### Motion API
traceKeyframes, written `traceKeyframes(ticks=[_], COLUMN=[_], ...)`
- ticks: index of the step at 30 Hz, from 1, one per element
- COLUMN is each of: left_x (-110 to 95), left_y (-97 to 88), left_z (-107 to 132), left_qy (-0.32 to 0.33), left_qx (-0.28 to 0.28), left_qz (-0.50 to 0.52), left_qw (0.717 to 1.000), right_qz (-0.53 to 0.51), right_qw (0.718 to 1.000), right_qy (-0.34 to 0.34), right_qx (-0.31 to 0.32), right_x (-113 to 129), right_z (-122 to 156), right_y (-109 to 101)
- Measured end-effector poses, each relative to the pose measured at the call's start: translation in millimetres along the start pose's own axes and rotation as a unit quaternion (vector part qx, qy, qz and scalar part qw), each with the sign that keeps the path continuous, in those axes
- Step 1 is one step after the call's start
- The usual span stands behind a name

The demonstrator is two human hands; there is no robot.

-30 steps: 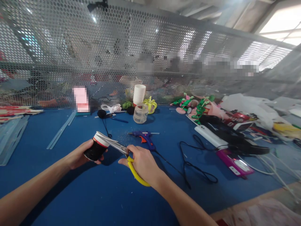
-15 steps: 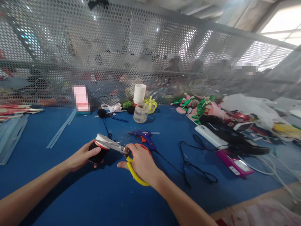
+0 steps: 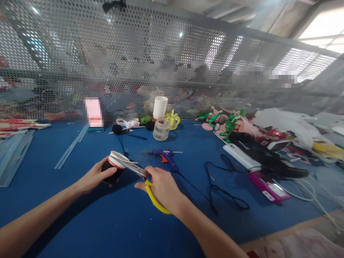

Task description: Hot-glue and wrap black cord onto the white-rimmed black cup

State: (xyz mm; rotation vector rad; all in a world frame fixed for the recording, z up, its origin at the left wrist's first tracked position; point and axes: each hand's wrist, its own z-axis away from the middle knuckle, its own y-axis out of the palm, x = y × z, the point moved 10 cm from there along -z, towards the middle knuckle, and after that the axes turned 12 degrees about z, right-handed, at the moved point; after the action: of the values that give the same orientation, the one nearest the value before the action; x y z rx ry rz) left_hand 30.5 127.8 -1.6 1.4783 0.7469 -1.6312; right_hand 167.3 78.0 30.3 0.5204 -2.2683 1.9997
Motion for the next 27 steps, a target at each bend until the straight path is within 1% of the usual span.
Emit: traceKeyframes(ticks=[4, 7, 10, 13, 15, 18, 21, 27], left_x=[-1.1, 2.6, 8.7, 12.0, 12.9, 11.0, 9.5, 6.5], left_y=[-4.5, -5.0, 0.6, 8.1, 8.6, 7.9, 11.4, 6.2], left_z=[-0.6, -1.3, -0.9, 0.8, 1.6, 2.8, 4.7, 4.3], left_qy=[0.004, -0.021, -0.061, -0.081, -0.079, -0.060, -0.048, -0.038], left_qx=[-0.010, 0.002, 0.037, 0.076, 0.075, 0.061, 0.063, 0.027], left_qz=[0.011, 0.082, 0.175, 0.204, 0.185, 0.129, 0.080, 0.013], left_qw=[1.000, 0.996, 0.982, 0.973, 0.977, 0.988, 0.994, 0.999], right_qz=[-0.008, -0.016, -0.020, -0.017, -0.015, -0.027, -0.041, -0.032], right_qw=[1.000, 1.000, 1.000, 1.000, 1.000, 0.999, 0.999, 0.999], right_qy=[-0.001, -0.002, 0.000, -0.006, -0.012, -0.019, -0.020, -0.010], right_qx=[-0.009, -0.014, -0.007, 0.001, 0.003, 0.004, 0.006, -0.003], right_x=[-1.1, -1.0, -1.2, -1.1, -1.1, 0.4, 3.2, 4.6], right_z=[1.2, 1.9, 1.7, 0.8, 0.0, -0.7, -0.8, -0.7], right_y=[-0.1, -2.1, -2.4, -1.0, -0.2, 0.0, -0.6, -3.7])
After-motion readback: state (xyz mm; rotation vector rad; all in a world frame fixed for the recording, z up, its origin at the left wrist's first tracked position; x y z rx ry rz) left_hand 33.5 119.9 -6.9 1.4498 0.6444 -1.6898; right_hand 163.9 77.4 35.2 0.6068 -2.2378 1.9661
